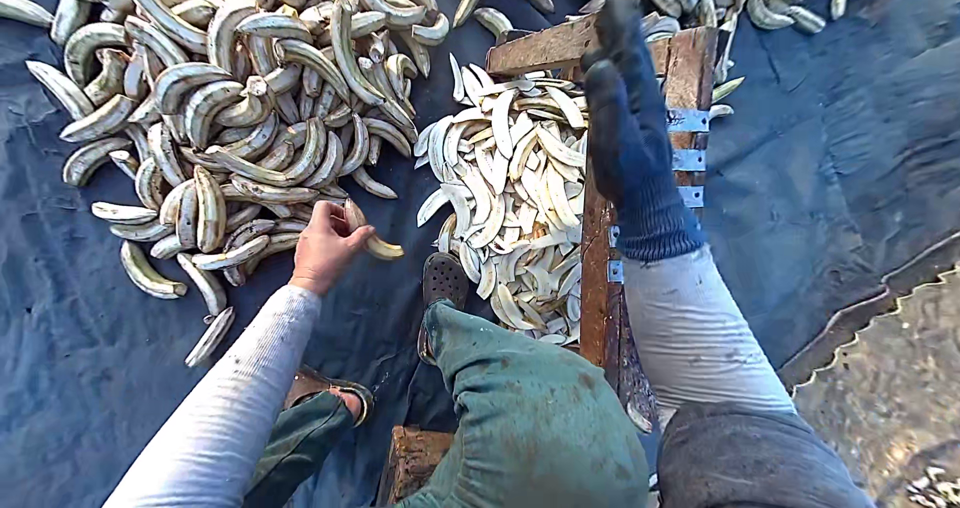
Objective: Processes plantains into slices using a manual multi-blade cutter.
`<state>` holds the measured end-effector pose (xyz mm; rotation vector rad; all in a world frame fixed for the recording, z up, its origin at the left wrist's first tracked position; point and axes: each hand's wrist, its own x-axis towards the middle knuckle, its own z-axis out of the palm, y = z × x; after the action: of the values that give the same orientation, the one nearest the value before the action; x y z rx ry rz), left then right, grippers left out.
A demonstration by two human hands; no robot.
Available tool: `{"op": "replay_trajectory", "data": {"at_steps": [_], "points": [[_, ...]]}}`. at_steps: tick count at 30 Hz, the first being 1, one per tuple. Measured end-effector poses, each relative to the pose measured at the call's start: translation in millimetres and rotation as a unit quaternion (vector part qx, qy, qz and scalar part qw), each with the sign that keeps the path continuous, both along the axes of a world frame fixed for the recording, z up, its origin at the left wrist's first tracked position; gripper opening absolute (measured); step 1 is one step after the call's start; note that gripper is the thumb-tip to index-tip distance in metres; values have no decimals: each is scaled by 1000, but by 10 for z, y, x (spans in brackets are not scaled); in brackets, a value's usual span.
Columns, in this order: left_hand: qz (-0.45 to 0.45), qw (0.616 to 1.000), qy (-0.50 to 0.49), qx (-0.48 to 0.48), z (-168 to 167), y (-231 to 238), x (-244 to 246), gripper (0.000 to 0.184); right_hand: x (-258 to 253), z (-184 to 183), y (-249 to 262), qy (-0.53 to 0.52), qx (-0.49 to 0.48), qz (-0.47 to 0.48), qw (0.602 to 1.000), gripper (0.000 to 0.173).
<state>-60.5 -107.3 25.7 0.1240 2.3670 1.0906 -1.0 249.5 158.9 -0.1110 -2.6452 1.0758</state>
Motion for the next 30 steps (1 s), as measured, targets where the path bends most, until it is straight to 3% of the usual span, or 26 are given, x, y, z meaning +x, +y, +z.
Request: {"op": "replay_trajectory", "data": {"at_steps": [2,4,7,9,11,14,16,18,21,30], "points": [[37,990,-36,128,221,364,110,54,347,-2,-514,-87,157,69,981,61],[38,970,-76,230,504,731,302,47,648,-77,-856,-117,262,110,952,70],[-19,913,-153,378,794,1093,586,30,923,-188,-844,-97,305,95,943,69],[-57,899,-179,396,717,1085,603,35,1189,-155,-636,-105,288,51,951,67],[-43,931,-135,336,427,864,475,38,1540,-99,-362,-126,246,-21,961,68],[2,999,9,42,-146,122,175,41,2120,-44,-96,-170,203,-122,956,73],[0,989,70,-134,-418,-422,34,46,2466,-70,-141,-183,200,-159,949,73],[-20,967,121,-222,-639,-849,-46,50,2685,-159,-259,-182,221,-191,939,70],[-59,949,138,-278,-723,-1120,-122,50,2793,-304,-356,-166,276,-246,914,66],[-65,948,127,-286,-743,-1184,-164,45,2392,-494,-69,-211,277,-252,903,63]]}}
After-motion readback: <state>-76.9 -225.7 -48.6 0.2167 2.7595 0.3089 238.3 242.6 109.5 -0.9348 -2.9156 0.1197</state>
